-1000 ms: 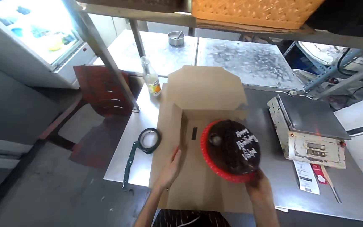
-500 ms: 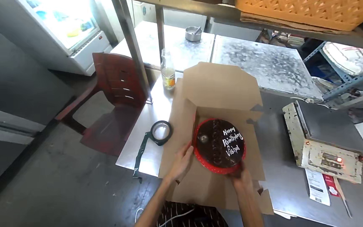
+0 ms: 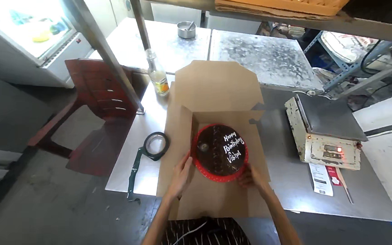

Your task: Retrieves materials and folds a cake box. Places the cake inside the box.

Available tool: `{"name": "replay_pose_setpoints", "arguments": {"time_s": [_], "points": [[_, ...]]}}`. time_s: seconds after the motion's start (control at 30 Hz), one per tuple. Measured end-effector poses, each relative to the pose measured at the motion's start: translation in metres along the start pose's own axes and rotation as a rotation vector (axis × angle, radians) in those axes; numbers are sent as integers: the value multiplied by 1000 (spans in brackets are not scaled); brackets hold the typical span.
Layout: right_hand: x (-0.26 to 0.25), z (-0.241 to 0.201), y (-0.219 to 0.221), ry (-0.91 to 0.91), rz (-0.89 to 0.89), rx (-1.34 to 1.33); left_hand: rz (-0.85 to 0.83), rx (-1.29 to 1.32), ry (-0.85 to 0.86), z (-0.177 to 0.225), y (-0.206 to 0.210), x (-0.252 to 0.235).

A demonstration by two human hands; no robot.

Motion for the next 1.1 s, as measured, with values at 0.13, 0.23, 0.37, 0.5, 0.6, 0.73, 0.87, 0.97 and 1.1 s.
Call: {"name": "replay_pose_setpoints", "arguments": {"time_s": [0.13, 0.23, 0.37, 0.5, 0.6, 0.73, 0.87, 0.97, 1.1], "points": [[1, -28, -30, -23, 25, 528, 30, 31, -8, 7, 1, 4], [9, -40, -66, -140, 242, 704, 57, 24, 11, 6, 1, 4], [21, -23, -74, -254, 422, 795, 87, 24, 8, 6, 2, 5], [16, -4, -71, -323, 461, 454, 119, 36, -54, 8, 2, 7], [8, -8, -85, -385, 394, 111, 130, 33, -86, 12, -1, 9], [21, -39, -54, -470, 271, 250, 121, -43, -129, 17, -3, 10], [30, -43, -20, -580, 313, 458, 175, -182, -46, 23, -16, 7], [33, -38, -26, -687, 426, 435, 396, -457, 144, 84, -9, 15], [30, -34, -34, -807, 420, 394, 162, -670, 180, 166, 90, -8]]}}
Point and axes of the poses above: each hand's wrist, its own x-axis away from the middle knuckle, its own y-axis out of the palm, z = x × y, the point moved 8 cm from there along -x, towards the middle knuckle, and after that the axes turned 10 degrees about -z, right-handed, at the moved point
